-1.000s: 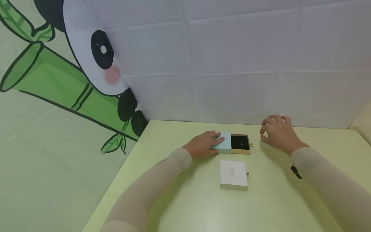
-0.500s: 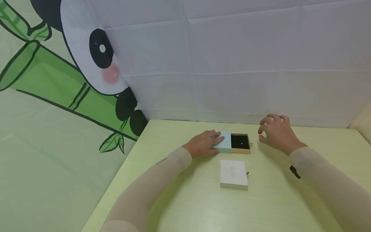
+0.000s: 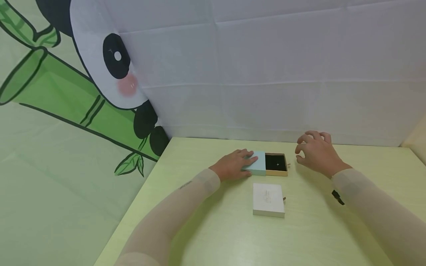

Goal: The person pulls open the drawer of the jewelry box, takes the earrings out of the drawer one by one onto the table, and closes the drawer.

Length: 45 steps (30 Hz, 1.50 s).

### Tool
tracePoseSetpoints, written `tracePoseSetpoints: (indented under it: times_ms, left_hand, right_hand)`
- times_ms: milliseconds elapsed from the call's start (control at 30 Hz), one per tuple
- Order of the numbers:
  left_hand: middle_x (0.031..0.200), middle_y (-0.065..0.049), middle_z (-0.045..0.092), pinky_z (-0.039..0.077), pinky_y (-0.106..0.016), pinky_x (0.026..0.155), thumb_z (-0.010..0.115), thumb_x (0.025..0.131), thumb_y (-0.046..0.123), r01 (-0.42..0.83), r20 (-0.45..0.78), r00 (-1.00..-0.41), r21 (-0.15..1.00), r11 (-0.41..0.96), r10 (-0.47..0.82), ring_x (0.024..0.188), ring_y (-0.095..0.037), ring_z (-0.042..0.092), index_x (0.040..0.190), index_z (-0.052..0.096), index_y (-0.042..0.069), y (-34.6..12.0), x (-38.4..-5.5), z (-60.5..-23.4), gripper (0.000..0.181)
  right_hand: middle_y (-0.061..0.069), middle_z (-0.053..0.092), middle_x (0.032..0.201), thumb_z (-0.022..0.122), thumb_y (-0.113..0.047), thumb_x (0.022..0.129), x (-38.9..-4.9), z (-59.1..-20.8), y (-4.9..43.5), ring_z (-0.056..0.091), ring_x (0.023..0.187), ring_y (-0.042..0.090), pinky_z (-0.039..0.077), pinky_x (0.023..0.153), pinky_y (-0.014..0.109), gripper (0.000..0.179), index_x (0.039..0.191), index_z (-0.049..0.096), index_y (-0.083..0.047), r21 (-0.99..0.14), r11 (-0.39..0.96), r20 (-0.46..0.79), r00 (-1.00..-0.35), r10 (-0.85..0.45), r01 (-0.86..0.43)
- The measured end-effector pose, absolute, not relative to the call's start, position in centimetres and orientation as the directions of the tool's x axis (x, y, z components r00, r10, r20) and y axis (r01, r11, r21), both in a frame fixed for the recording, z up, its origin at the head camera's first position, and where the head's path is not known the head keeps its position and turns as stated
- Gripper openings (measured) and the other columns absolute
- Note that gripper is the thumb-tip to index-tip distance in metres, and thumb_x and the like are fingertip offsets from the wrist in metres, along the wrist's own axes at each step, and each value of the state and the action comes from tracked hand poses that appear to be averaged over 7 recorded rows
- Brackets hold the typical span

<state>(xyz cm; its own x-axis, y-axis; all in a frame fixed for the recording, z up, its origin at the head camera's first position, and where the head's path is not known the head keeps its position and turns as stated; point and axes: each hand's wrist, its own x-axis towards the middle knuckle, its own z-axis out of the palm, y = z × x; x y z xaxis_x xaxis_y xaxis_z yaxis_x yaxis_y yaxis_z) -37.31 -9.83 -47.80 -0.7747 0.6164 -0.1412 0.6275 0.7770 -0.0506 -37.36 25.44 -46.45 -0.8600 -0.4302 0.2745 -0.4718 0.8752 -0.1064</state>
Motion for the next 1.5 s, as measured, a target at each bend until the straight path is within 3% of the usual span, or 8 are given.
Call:
tracePoseSetpoints:
  times_ms: [1500]
  left_hand:
    - [0.195,-0.002,0.039,0.041,-0.045,0.146,0.068,0.121,0.049,0.632,-0.135,-0.77,-0.034,0.774,0.623,0.182,-0.032,0.038,0.187,0.038,0.03,-10.12,-37.1,-47.61,0.075]
  right_hand:
    - [0.02,0.078,0.145,0.085,-0.019,0.103,-37.09,-46.35,24.63,0.05,0.157,0.053,0.032,0.127,0.084,0.012,0.113,0.092,-0.014,-0.109,0.865,0.264,-0.853,-0.449,-0.489]
